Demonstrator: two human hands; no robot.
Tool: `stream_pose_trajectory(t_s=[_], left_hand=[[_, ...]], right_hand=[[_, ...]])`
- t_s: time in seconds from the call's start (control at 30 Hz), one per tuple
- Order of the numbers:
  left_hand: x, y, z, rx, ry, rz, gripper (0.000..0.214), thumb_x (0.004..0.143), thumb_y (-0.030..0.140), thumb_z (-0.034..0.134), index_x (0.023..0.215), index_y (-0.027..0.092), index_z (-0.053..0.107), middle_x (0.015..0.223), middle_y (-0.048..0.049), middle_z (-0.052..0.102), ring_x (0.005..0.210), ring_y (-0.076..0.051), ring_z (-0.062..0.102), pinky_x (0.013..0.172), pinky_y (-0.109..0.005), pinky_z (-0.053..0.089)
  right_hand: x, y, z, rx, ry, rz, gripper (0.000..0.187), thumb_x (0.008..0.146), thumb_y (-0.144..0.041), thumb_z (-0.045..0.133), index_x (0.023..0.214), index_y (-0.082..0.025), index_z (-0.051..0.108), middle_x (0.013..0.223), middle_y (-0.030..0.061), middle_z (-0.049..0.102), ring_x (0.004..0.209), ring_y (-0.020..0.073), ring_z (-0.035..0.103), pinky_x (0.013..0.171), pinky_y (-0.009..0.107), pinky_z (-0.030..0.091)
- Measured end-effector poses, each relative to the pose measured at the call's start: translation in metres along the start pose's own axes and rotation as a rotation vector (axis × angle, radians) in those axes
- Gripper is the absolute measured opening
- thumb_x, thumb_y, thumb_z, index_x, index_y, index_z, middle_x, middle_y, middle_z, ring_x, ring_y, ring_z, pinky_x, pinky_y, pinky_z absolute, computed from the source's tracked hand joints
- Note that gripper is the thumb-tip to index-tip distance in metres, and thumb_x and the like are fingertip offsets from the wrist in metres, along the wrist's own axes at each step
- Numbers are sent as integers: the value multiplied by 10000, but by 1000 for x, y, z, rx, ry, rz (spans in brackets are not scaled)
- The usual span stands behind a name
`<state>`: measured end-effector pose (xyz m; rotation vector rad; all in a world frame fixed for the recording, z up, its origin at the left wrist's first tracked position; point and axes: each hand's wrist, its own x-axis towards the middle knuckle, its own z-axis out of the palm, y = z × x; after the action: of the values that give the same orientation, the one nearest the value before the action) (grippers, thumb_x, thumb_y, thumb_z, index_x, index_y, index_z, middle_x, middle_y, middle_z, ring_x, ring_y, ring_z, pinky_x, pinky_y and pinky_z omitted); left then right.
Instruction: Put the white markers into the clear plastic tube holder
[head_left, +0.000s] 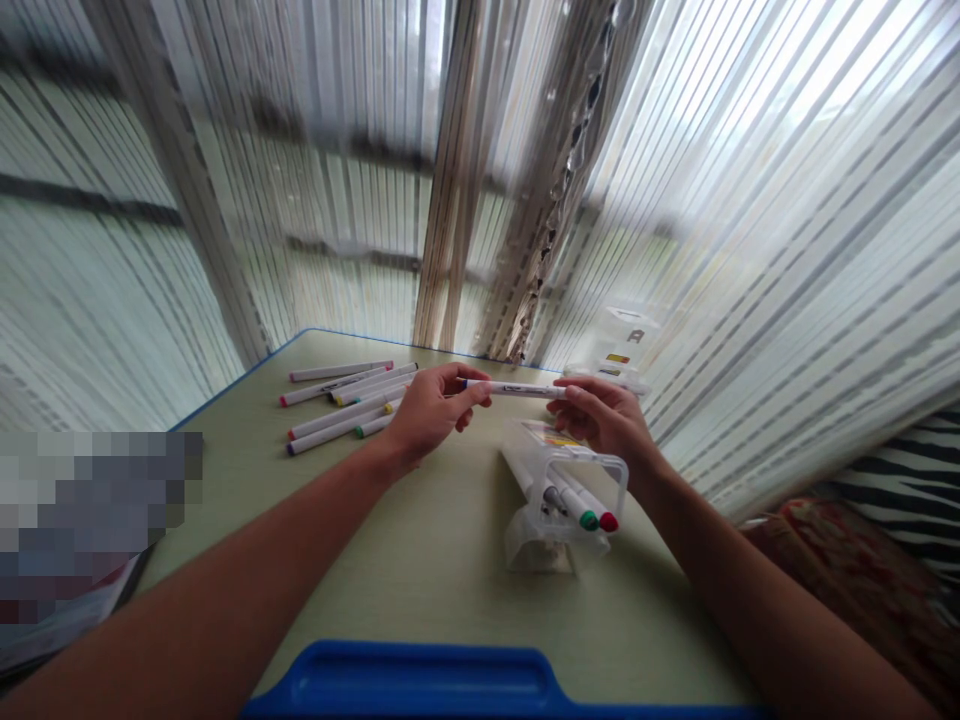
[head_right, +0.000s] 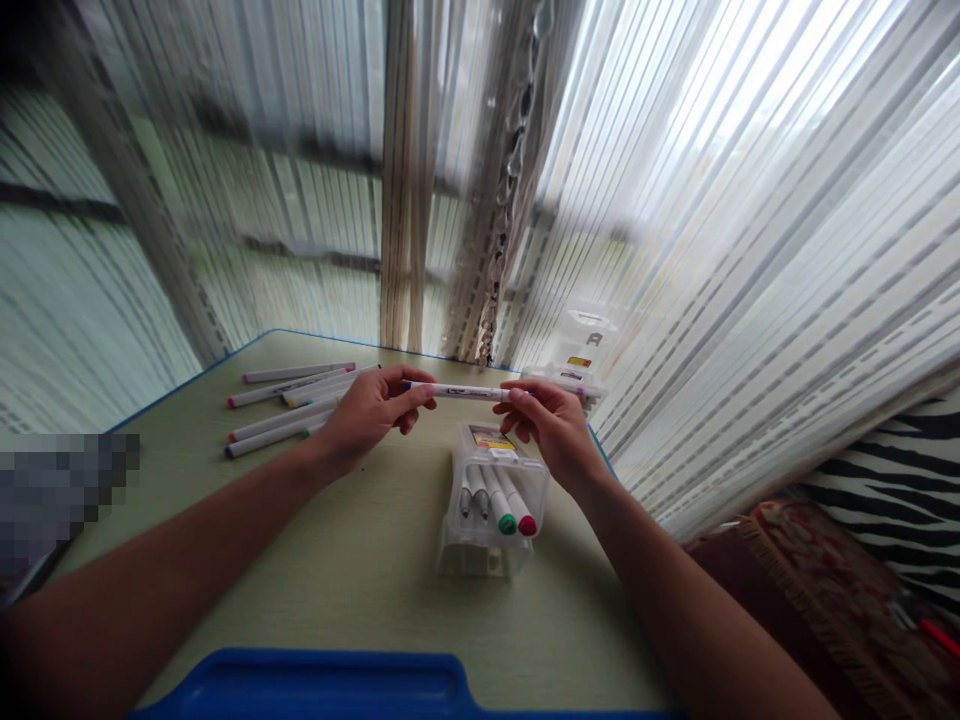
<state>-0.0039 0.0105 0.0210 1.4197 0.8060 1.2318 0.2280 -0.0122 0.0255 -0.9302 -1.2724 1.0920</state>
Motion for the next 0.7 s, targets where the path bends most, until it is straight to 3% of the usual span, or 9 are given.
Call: stream_pose_trajectory(t_s=[0.7], left_hand=[[-1,2,1,4,-3,2,313,761,345,749,936,96,676,725,-38,675,449,-57,476,425,-204,371]], right_hand=[[2,2,-1,14,2,14,229,755,-345,792,901,-174,752,700,54,750,507,113,642,412,184,383]])
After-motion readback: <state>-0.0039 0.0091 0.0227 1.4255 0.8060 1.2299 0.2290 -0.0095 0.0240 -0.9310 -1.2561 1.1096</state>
